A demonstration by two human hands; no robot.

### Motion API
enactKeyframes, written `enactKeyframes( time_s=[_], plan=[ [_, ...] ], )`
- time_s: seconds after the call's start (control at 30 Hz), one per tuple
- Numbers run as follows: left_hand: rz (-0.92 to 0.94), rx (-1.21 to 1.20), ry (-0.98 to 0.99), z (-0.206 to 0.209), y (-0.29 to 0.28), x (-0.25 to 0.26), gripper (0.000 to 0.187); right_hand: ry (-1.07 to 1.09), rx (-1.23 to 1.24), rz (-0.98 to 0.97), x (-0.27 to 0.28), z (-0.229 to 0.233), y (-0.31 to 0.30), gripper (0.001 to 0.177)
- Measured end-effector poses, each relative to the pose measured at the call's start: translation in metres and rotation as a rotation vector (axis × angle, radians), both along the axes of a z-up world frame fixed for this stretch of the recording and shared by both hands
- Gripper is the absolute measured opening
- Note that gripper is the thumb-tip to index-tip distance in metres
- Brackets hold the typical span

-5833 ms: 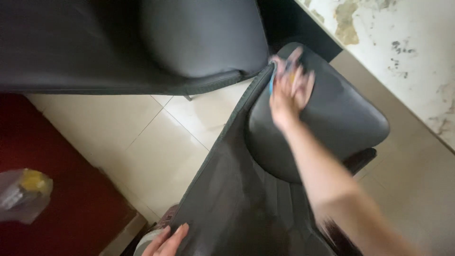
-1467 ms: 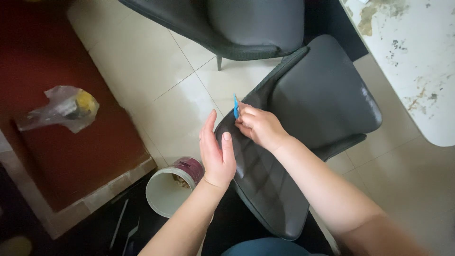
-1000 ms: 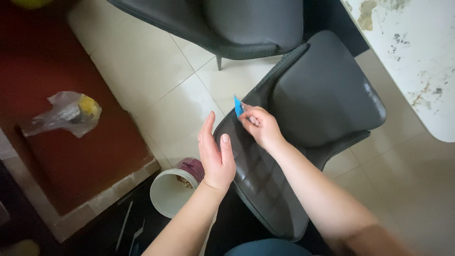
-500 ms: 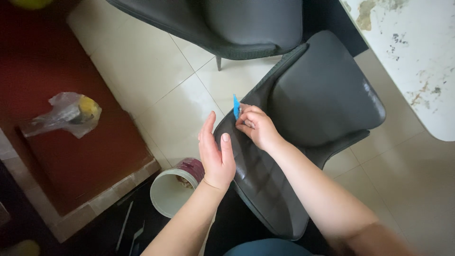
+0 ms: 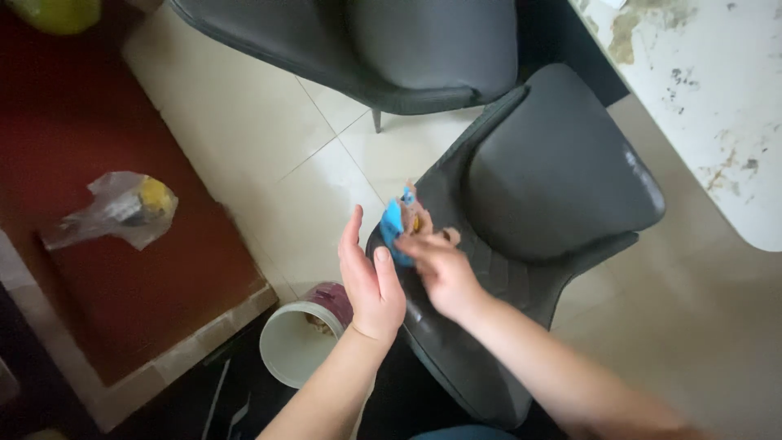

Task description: Cleaning a dining table and chairs using a cloth

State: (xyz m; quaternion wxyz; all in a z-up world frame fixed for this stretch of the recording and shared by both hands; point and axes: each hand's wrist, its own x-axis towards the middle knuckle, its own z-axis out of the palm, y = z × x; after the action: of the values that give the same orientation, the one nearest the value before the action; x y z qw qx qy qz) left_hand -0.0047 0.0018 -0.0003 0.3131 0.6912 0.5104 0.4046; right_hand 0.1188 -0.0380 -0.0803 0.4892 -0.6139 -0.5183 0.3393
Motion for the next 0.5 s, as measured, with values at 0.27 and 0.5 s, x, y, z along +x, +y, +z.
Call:
enactKeyframes(
  time_s=[0.27,0.5],
  plan=[
    [-0.018,0.006,0.068,0.005,0.000,0.000,0.057,-0.074,0.003,0.073,0.010,0.083,0.001,0.016],
    [-0.039,0.024,0.065,0.001,-0.003,-0.004,0.059,1.209,-0.378,0.073,0.012,-0.060,0.032,0.087]
  ],
)
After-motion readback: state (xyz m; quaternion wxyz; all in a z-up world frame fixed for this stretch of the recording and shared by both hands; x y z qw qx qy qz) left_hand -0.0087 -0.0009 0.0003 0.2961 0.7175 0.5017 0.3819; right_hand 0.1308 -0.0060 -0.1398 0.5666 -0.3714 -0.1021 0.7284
